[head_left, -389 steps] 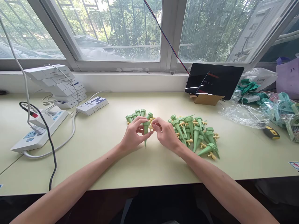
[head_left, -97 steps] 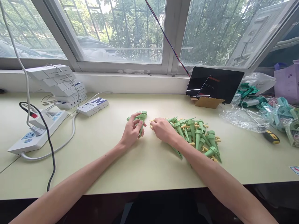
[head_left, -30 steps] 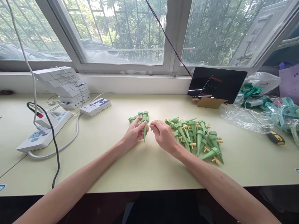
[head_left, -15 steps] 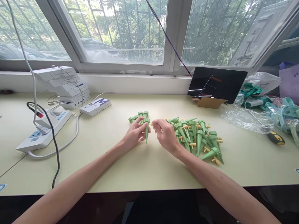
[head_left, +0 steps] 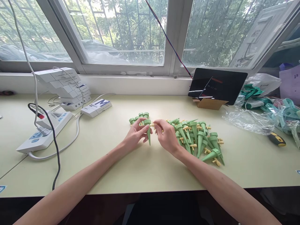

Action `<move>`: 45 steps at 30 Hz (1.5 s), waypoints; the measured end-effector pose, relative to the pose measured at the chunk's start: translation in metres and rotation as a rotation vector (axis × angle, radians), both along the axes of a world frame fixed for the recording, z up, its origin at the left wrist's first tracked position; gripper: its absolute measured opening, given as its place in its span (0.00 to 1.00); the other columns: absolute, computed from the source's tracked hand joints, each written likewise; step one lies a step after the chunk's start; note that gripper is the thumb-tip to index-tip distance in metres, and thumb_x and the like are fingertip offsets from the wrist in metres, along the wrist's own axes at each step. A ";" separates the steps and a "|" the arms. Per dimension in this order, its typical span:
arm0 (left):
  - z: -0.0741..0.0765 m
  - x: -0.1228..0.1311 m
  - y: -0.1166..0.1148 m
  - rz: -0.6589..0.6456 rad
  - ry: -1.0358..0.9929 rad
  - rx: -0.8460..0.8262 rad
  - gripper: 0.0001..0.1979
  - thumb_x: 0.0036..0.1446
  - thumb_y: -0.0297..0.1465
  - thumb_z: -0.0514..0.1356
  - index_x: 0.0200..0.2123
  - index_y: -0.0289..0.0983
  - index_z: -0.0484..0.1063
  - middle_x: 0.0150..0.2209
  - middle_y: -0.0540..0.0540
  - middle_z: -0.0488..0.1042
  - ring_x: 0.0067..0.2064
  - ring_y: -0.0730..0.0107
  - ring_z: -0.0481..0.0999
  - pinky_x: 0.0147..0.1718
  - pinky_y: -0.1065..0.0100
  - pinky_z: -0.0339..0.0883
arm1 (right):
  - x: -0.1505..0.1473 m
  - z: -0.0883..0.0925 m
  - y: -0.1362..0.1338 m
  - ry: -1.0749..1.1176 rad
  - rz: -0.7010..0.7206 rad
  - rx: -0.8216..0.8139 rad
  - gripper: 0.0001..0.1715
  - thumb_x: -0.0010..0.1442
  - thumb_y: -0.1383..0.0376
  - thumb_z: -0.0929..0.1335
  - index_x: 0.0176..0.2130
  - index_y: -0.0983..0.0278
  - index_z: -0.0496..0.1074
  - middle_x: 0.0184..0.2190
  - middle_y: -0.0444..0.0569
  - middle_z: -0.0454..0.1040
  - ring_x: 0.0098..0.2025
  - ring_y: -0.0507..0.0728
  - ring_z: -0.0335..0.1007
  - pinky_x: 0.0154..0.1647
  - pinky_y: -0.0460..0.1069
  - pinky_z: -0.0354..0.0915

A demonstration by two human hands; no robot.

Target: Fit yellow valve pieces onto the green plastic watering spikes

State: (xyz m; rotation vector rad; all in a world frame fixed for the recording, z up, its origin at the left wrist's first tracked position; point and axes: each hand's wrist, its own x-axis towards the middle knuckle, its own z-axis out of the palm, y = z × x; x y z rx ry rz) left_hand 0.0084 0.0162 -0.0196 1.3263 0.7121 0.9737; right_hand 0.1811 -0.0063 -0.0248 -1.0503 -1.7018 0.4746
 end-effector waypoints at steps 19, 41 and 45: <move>0.001 0.001 -0.001 -0.021 0.063 0.029 0.17 0.59 0.42 0.65 0.43 0.40 0.64 0.32 0.47 0.78 0.23 0.74 0.71 0.21 0.71 0.65 | 0.000 0.004 -0.003 0.117 0.046 -0.093 0.12 0.69 0.60 0.61 0.41 0.63 0.70 0.27 0.45 0.71 0.28 0.53 0.68 0.31 0.47 0.65; -0.002 0.002 0.003 -0.056 -0.108 -0.086 0.14 0.59 0.38 0.65 0.40 0.39 0.64 0.32 0.47 0.78 0.28 0.70 0.77 0.19 0.73 0.67 | -0.001 0.007 -0.006 0.192 0.075 -0.125 0.10 0.68 0.61 0.62 0.40 0.63 0.70 0.27 0.44 0.72 0.27 0.52 0.68 0.30 0.47 0.65; 0.001 0.003 0.002 -0.068 -0.150 -0.129 0.14 0.58 0.36 0.67 0.38 0.38 0.64 0.32 0.46 0.78 0.27 0.70 0.77 0.18 0.74 0.68 | -0.001 0.007 -0.005 0.253 0.108 -0.166 0.11 0.68 0.59 0.62 0.40 0.62 0.70 0.26 0.43 0.72 0.25 0.52 0.67 0.29 0.47 0.64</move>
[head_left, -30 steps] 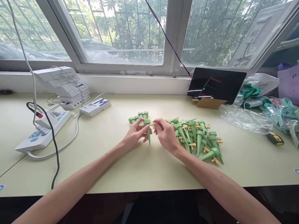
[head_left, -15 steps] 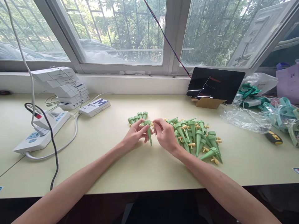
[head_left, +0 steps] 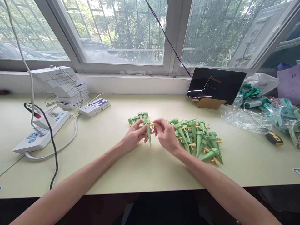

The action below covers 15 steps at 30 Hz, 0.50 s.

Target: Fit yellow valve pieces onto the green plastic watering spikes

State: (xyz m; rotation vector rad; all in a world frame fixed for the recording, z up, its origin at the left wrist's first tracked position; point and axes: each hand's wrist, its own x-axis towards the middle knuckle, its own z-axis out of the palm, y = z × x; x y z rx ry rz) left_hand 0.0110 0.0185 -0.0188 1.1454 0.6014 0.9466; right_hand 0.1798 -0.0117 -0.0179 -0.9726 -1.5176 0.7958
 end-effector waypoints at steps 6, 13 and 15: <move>0.001 0.001 -0.001 -0.018 -0.029 -0.014 0.14 0.58 0.35 0.67 0.37 0.37 0.64 0.32 0.46 0.78 0.27 0.70 0.77 0.19 0.74 0.68 | 0.001 -0.003 0.003 0.066 0.029 -0.049 0.11 0.67 0.58 0.63 0.39 0.62 0.69 0.25 0.43 0.71 0.25 0.52 0.67 0.29 0.47 0.65; -0.002 -0.001 0.000 -0.030 -0.011 0.018 0.13 0.59 0.35 0.66 0.37 0.38 0.63 0.33 0.46 0.78 0.27 0.71 0.77 0.20 0.73 0.69 | 0.001 -0.004 0.004 0.062 0.022 -0.060 0.11 0.67 0.58 0.63 0.38 0.63 0.68 0.24 0.42 0.70 0.25 0.51 0.66 0.28 0.47 0.64; -0.003 -0.002 0.001 -0.033 0.010 0.046 0.13 0.60 0.36 0.65 0.38 0.38 0.64 0.33 0.46 0.78 0.28 0.70 0.77 0.21 0.72 0.69 | 0.001 -0.004 0.004 0.053 0.022 -0.059 0.11 0.67 0.58 0.63 0.37 0.63 0.68 0.23 0.42 0.70 0.24 0.51 0.66 0.28 0.47 0.64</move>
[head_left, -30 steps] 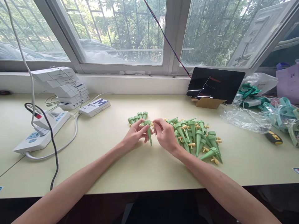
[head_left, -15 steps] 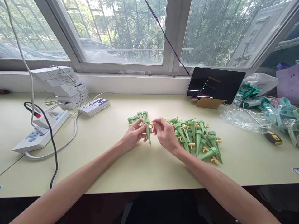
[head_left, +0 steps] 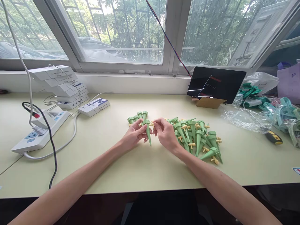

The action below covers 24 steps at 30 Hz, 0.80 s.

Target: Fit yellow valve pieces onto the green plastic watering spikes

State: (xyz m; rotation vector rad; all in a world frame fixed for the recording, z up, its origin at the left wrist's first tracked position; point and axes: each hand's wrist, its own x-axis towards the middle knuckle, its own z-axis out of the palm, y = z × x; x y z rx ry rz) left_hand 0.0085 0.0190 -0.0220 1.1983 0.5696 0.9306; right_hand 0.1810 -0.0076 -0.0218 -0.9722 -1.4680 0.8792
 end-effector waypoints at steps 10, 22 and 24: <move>0.004 -0.003 -0.004 0.043 0.180 0.287 0.10 0.64 0.37 0.61 0.37 0.37 0.65 0.30 0.48 0.76 0.25 0.70 0.75 0.24 0.66 0.70 | 0.002 0.001 0.001 -0.062 0.023 -0.006 0.11 0.67 0.60 0.63 0.35 0.62 0.68 0.23 0.42 0.69 0.24 0.51 0.66 0.27 0.46 0.64; 0.001 -0.005 0.000 -0.011 0.120 0.071 0.11 0.64 0.38 0.61 0.41 0.38 0.65 0.32 0.45 0.78 0.26 0.73 0.73 0.20 0.73 0.65 | 0.004 0.004 -0.001 -0.195 0.022 0.096 0.09 0.67 0.64 0.62 0.35 0.62 0.68 0.25 0.43 0.70 0.27 0.51 0.65 0.31 0.46 0.62; 0.001 -0.005 -0.001 -0.002 0.140 0.104 0.11 0.64 0.38 0.60 0.41 0.38 0.65 0.31 0.45 0.77 0.26 0.72 0.74 0.21 0.72 0.65 | 0.005 0.004 -0.001 -0.200 0.020 0.090 0.09 0.67 0.64 0.62 0.35 0.62 0.68 0.25 0.43 0.70 0.26 0.51 0.64 0.30 0.46 0.61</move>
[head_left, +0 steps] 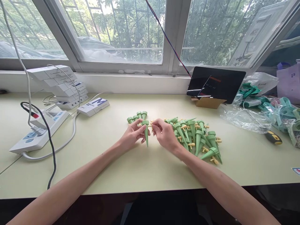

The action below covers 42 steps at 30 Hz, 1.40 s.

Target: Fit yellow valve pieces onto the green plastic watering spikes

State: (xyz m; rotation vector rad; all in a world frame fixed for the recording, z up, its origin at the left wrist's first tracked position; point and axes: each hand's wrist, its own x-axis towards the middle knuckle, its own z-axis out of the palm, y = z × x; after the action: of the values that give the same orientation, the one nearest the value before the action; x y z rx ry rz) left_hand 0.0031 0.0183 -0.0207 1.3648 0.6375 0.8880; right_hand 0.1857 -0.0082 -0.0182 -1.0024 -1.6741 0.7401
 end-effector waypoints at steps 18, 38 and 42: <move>0.005 0.007 -0.006 0.147 0.053 0.140 0.13 0.61 0.40 0.63 0.41 0.38 0.66 0.30 0.48 0.77 0.22 0.73 0.72 0.20 0.69 0.67 | 0.001 0.001 0.001 -0.012 -0.004 -0.021 0.09 0.66 0.60 0.62 0.36 0.61 0.68 0.25 0.42 0.70 0.24 0.51 0.64 0.28 0.47 0.61; 0.002 0.008 -0.002 0.243 0.111 0.164 0.18 0.62 0.43 0.60 0.48 0.39 0.62 0.27 0.50 0.75 0.21 0.74 0.70 0.18 0.72 0.66 | -0.004 0.003 -0.002 0.000 0.013 -0.028 0.07 0.63 0.62 0.65 0.42 0.62 0.69 0.31 0.47 0.77 0.31 0.54 0.73 0.34 0.49 0.69; 0.002 0.008 -0.002 0.260 0.093 0.168 0.18 0.62 0.43 0.61 0.47 0.39 0.62 0.26 0.51 0.75 0.21 0.73 0.71 0.17 0.73 0.65 | -0.004 0.002 -0.001 -0.021 0.008 -0.030 0.08 0.63 0.63 0.65 0.42 0.62 0.68 0.31 0.47 0.76 0.31 0.55 0.73 0.35 0.50 0.70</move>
State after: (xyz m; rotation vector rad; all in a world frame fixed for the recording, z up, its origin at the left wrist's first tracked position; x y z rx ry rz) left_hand 0.0112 0.0165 -0.0189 1.5022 0.8407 1.1104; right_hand 0.1819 -0.0096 -0.0157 -1.0287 -1.6906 0.7641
